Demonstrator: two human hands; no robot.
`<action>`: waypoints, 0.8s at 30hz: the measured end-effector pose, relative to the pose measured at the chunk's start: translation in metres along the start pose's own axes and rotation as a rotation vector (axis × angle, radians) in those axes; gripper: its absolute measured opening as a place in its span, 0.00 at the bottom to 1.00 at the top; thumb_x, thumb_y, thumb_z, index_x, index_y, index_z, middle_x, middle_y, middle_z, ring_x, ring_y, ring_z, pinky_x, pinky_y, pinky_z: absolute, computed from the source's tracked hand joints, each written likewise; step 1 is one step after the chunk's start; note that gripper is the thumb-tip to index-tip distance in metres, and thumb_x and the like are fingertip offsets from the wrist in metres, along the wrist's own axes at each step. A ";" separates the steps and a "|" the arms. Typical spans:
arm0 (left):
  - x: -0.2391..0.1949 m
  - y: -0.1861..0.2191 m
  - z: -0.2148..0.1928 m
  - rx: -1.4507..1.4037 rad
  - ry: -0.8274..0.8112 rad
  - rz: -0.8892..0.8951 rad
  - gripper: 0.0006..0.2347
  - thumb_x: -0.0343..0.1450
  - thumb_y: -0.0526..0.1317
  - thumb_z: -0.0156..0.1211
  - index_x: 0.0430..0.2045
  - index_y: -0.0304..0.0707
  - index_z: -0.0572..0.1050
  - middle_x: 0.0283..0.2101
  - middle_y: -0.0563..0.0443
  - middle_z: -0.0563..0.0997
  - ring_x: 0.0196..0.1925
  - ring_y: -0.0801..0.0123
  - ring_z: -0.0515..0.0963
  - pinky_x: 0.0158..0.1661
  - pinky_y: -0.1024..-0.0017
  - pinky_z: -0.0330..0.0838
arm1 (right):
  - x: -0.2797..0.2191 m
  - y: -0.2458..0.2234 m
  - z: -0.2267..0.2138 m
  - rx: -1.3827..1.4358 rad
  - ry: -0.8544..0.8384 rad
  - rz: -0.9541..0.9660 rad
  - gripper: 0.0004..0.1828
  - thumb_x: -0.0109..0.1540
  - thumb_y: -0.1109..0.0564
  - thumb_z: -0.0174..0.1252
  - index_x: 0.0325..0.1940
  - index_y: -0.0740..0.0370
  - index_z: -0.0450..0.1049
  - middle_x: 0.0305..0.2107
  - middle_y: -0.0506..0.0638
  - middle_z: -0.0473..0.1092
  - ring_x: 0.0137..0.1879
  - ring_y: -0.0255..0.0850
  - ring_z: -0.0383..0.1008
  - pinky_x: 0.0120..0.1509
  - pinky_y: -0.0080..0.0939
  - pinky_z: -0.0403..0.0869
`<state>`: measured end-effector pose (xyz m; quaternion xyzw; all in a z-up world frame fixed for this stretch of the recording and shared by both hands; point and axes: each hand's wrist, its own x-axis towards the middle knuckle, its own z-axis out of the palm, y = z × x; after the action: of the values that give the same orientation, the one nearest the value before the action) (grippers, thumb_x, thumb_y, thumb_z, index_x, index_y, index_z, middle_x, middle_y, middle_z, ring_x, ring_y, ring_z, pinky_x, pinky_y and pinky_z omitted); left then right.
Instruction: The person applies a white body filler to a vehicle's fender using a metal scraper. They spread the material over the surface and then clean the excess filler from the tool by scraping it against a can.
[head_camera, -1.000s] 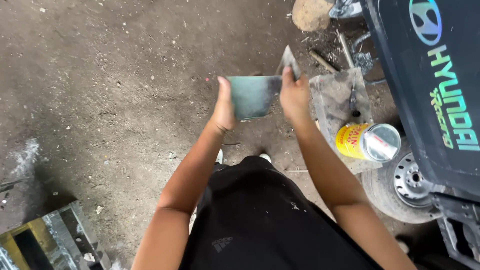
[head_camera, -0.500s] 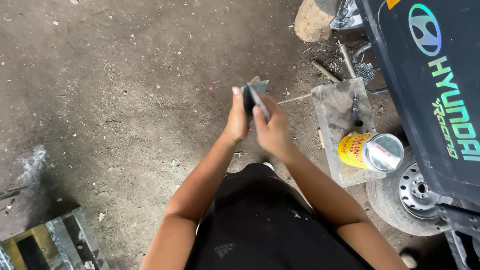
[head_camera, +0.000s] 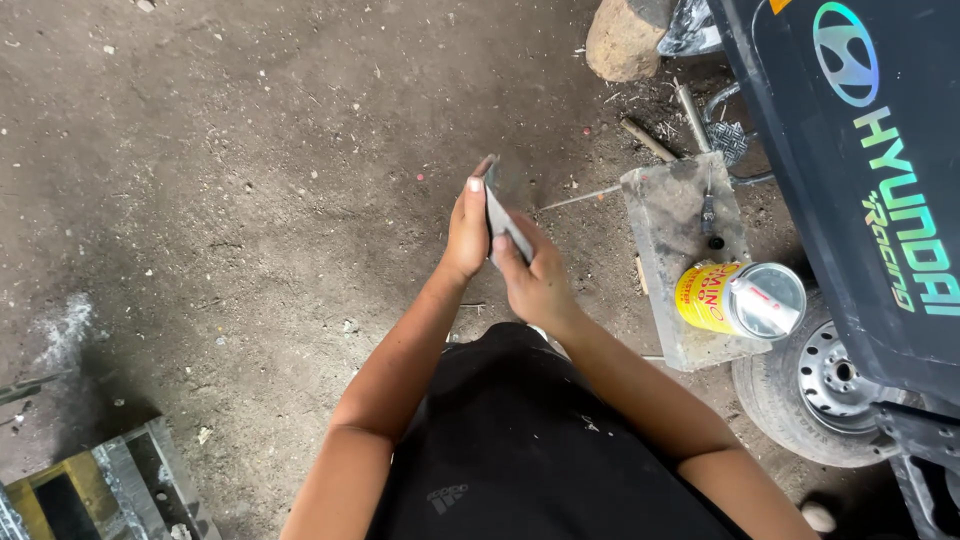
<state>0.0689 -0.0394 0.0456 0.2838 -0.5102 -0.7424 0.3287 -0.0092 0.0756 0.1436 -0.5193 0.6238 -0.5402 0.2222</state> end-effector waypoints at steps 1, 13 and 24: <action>0.002 -0.010 -0.003 -0.023 0.017 0.013 0.34 0.80 0.63 0.32 0.74 0.34 0.63 0.49 0.36 0.75 0.50 0.58 0.72 0.56 0.63 0.68 | -0.003 0.000 0.000 -0.008 -0.038 -0.050 0.18 0.77 0.51 0.48 0.65 0.66 0.69 0.51 0.59 0.73 0.55 0.46 0.76 0.57 0.44 0.74; -0.027 0.014 0.024 0.447 -0.062 0.338 0.34 0.78 0.61 0.39 0.71 0.28 0.58 0.71 0.34 0.66 0.75 0.51 0.65 0.72 0.61 0.57 | -0.007 0.077 -0.002 -0.126 0.066 0.406 0.18 0.74 0.49 0.47 0.52 0.64 0.76 0.31 0.54 0.77 0.36 0.43 0.78 0.41 0.44 0.74; -0.017 0.007 0.028 0.197 -0.146 0.301 0.40 0.77 0.68 0.33 0.72 0.26 0.55 0.74 0.36 0.62 0.78 0.54 0.58 0.74 0.61 0.50 | -0.010 0.073 -0.009 0.155 0.205 0.281 0.18 0.73 0.51 0.53 0.58 0.68 0.73 0.41 0.53 0.76 0.45 0.39 0.75 0.50 0.43 0.75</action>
<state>0.0595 -0.0119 0.0629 0.1805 -0.6395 -0.6500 0.3688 -0.0427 0.0797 0.0778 -0.3508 0.6661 -0.6004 0.2698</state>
